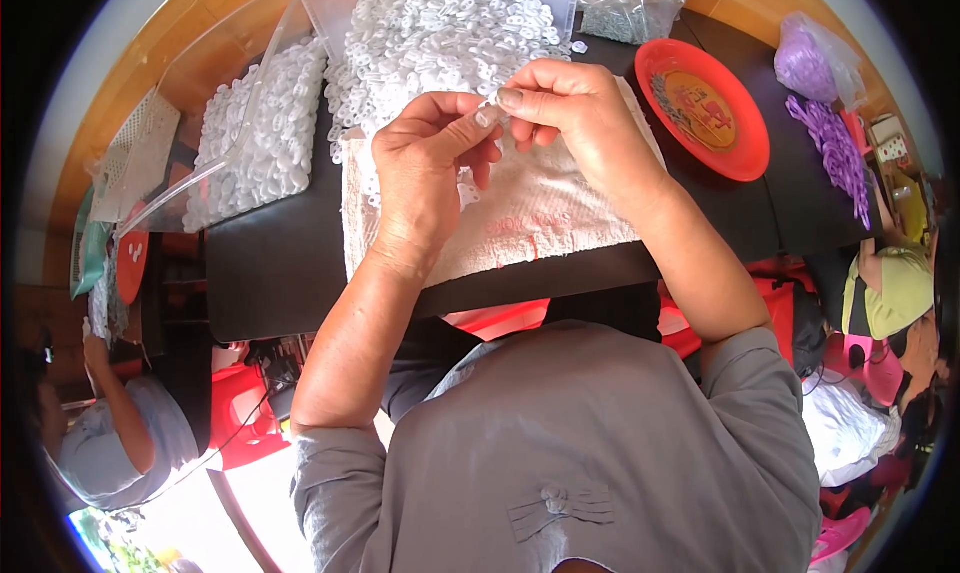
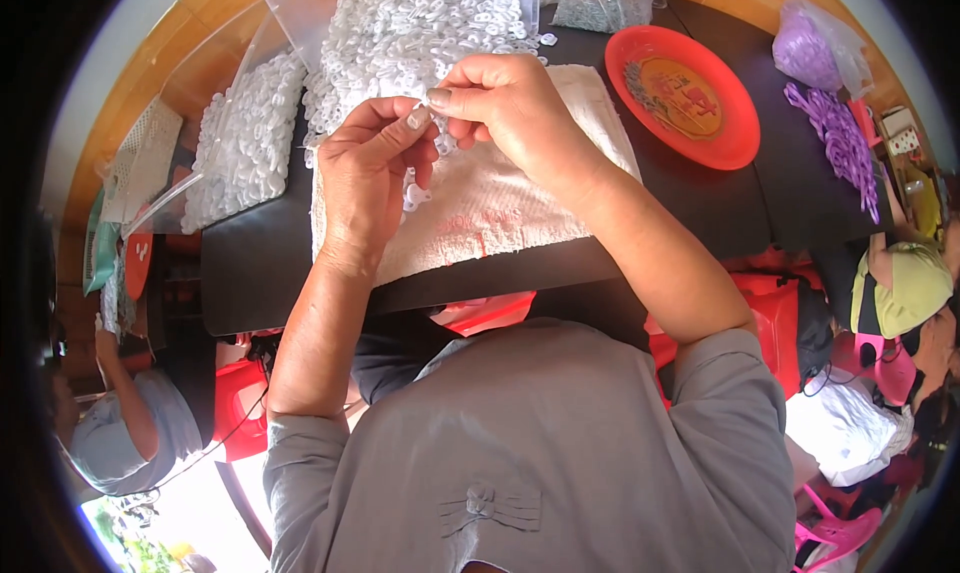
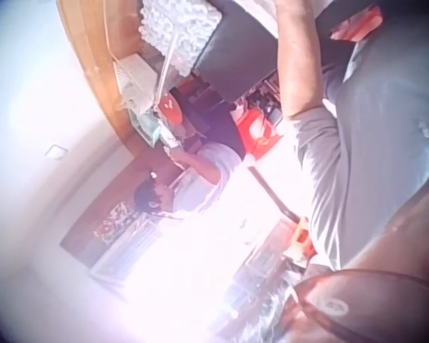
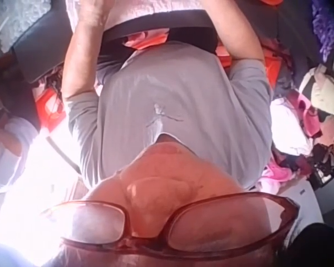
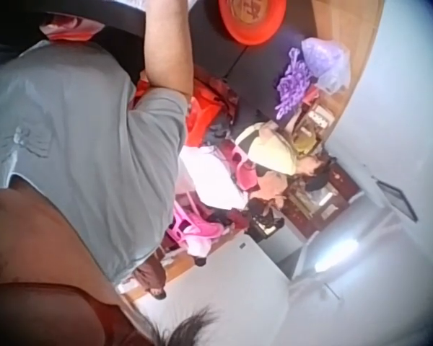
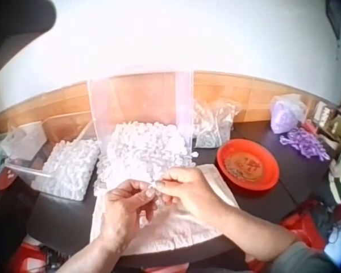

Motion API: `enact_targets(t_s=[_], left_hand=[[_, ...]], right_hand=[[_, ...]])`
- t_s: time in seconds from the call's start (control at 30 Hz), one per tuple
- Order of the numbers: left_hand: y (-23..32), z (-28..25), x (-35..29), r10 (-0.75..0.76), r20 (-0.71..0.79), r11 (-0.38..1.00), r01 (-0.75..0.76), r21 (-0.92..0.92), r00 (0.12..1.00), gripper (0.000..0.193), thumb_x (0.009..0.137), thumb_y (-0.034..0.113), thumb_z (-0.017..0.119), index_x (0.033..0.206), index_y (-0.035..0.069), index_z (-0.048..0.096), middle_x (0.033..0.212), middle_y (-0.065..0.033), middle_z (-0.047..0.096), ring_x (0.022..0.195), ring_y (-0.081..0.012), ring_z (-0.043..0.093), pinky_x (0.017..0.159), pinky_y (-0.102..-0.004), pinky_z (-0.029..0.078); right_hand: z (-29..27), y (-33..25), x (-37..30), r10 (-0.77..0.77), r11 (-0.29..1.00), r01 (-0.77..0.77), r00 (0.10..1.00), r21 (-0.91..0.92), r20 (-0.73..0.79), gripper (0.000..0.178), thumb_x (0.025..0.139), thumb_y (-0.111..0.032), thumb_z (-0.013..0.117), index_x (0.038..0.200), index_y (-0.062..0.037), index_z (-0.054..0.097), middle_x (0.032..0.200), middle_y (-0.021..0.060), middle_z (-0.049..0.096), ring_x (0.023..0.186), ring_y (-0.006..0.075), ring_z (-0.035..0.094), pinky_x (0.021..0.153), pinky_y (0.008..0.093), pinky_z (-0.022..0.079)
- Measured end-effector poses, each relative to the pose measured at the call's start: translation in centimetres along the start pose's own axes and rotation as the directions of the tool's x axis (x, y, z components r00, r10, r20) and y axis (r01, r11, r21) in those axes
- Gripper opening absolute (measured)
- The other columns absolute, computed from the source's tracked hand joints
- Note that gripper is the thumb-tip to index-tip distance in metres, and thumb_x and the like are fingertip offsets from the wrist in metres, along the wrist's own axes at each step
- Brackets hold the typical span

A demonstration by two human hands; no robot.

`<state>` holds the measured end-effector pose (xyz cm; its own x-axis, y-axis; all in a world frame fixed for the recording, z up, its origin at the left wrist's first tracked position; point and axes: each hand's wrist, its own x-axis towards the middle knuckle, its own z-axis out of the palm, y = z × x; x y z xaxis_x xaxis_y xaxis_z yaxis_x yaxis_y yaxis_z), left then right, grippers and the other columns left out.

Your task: Manually assembling small white plastic ring components at a workbench.

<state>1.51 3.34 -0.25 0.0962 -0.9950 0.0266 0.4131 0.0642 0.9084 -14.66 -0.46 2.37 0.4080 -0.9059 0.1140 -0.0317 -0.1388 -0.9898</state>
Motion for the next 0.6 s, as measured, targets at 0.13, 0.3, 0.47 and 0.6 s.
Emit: enact_targets(t_s=[0.13,0.3,0.47,0.6], left_hand=[[0.1,0.3,-0.1,0.088,0.097,0.996,-0.086,-0.028,0.991,0.016,0.084,-0.005,0.066,0.101,-0.003,0.064,0.082,-0.0092,0.067,0.063,-0.013,0.061,0.047,-0.0235,0.045],[0.2,-0.1,-0.4,0.129,0.201,0.99,-0.139,0.032,0.971,0.024,0.082,-0.006,0.069,0.105,-0.001,0.065,0.085,-0.0082,0.068,0.067,-0.0116,0.061,0.049,-0.0223,0.046],[0.2,0.1,-0.7,0.165,0.227,0.975,-0.193,0.108,0.96,0.027,0.079,-0.003,0.073,0.105,0.0,0.066,0.086,-0.0072,0.069,0.07,-0.011,0.063,0.05,-0.0212,0.046],[0.3,0.1,-0.9,0.176,0.239,0.972,-0.207,0.111,0.955,0.025,0.08,-0.002,0.073,0.103,0.0,0.064,0.085,-0.0074,0.069,0.069,-0.0104,0.063,0.051,-0.0206,0.046]], right_hand=[[-1.2,0.0,0.2,-0.027,1.0,0.027,0.997,0.01,0.067,0.017,0.09,-0.019,0.063,0.089,-0.0019,0.067,0.07,0.001,0.062,0.064,0.0081,0.056,0.06,0.0217,0.04],[-1.9,-0.1,0.3,-0.038,0.998,0.027,0.976,0.053,0.214,0.023,0.091,-0.023,0.065,0.083,-0.0018,0.066,0.068,0.001,0.06,0.06,0.0097,0.057,0.06,0.022,0.041],[-2.2,0.1,0.3,-0.041,0.992,0.008,0.963,0.125,0.265,0.023,0.091,-0.021,0.064,0.08,-0.0011,0.065,0.065,0.0019,0.059,0.058,0.0095,0.057,0.057,0.0223,0.041],[-2.1,-0.1,-0.1,0.0,0.99,-0.039,0.963,0.139,0.269,0.023,0.091,-0.021,0.063,0.08,-0.0008,0.066,0.061,0.0029,0.059,0.055,0.0101,0.056,0.055,0.0224,0.04]])
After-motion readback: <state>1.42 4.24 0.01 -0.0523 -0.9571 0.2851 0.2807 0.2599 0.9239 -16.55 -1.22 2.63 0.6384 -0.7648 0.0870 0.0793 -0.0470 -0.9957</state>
